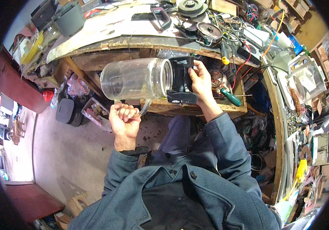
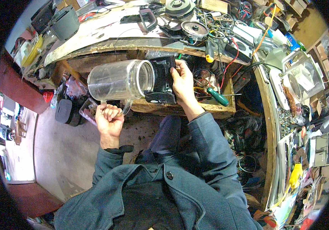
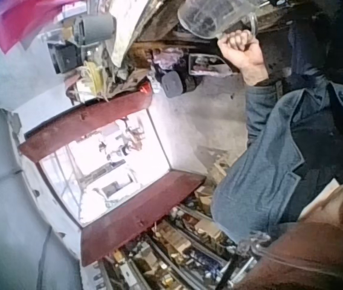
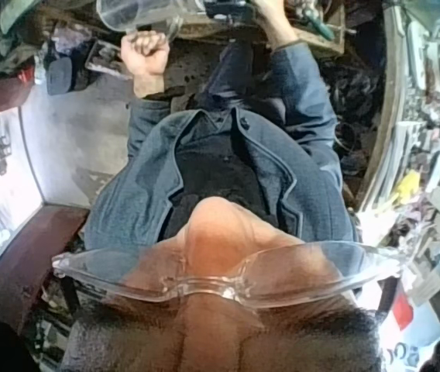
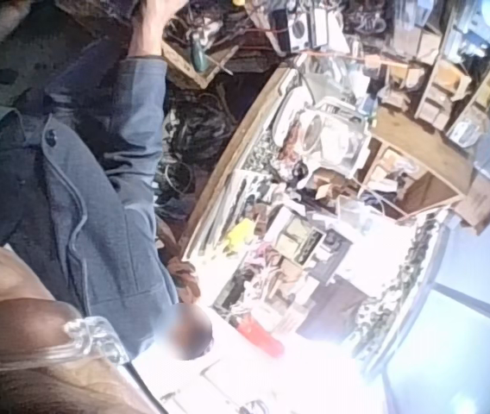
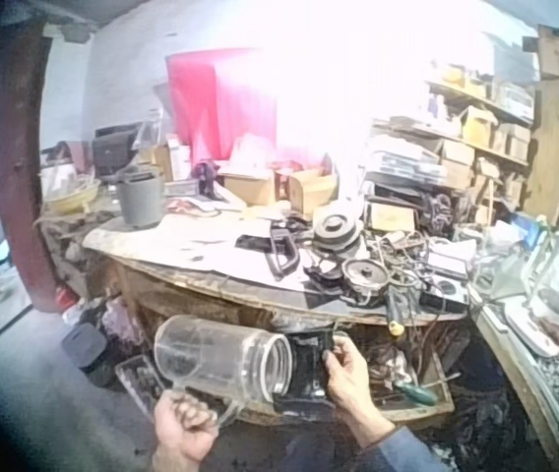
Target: The person assembles a blender by attaching the motor base to the clear pitcher, then repeatedly detaches and reattaches the base while rotating and inspecting the connection. The person handles the pitcher and motor base throughout the clip.
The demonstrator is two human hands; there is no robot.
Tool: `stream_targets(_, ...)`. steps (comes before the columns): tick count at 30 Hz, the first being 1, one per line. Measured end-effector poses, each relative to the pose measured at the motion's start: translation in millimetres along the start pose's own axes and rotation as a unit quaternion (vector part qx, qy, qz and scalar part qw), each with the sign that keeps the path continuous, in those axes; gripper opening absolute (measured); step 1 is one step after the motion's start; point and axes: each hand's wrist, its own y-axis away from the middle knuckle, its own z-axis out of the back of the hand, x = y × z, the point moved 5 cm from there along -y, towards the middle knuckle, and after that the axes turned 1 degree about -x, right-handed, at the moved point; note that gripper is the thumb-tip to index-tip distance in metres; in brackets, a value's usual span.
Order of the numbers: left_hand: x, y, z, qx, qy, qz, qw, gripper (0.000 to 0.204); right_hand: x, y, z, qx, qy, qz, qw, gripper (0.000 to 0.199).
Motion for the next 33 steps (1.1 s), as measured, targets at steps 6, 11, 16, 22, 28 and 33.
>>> stream_targets(6,0,4,-2,-0.014,0.013,-0.007,1.000,0.046,8,1,4,-0.027,0.102,0.035,0.994,0.021)
stream_targets(11,0,-1,3,0.019,0.032,0.003,0.999,0.047,10,4,1,-0.050,0.125,0.027,0.991,0.020)
stream_targets(16,1,0,3,0.014,0.037,-0.002,0.999,0.047,8,6,2,-0.061,0.177,0.042,0.981,0.019)
stream_targets(22,-1,-3,6,0.040,0.020,0.007,0.999,0.045,13,4,15,-0.032,0.235,0.038,0.971,0.019)
stream_targets(28,0,-3,6,0.057,-0.001,0.009,0.998,0.044,29,0,6,-0.063,0.170,0.072,0.981,0.019)
stream_targets(33,1,-5,9,0.048,0.004,0.000,0.999,0.043,47,-5,-7,-0.054,0.226,0.069,0.970,0.019)
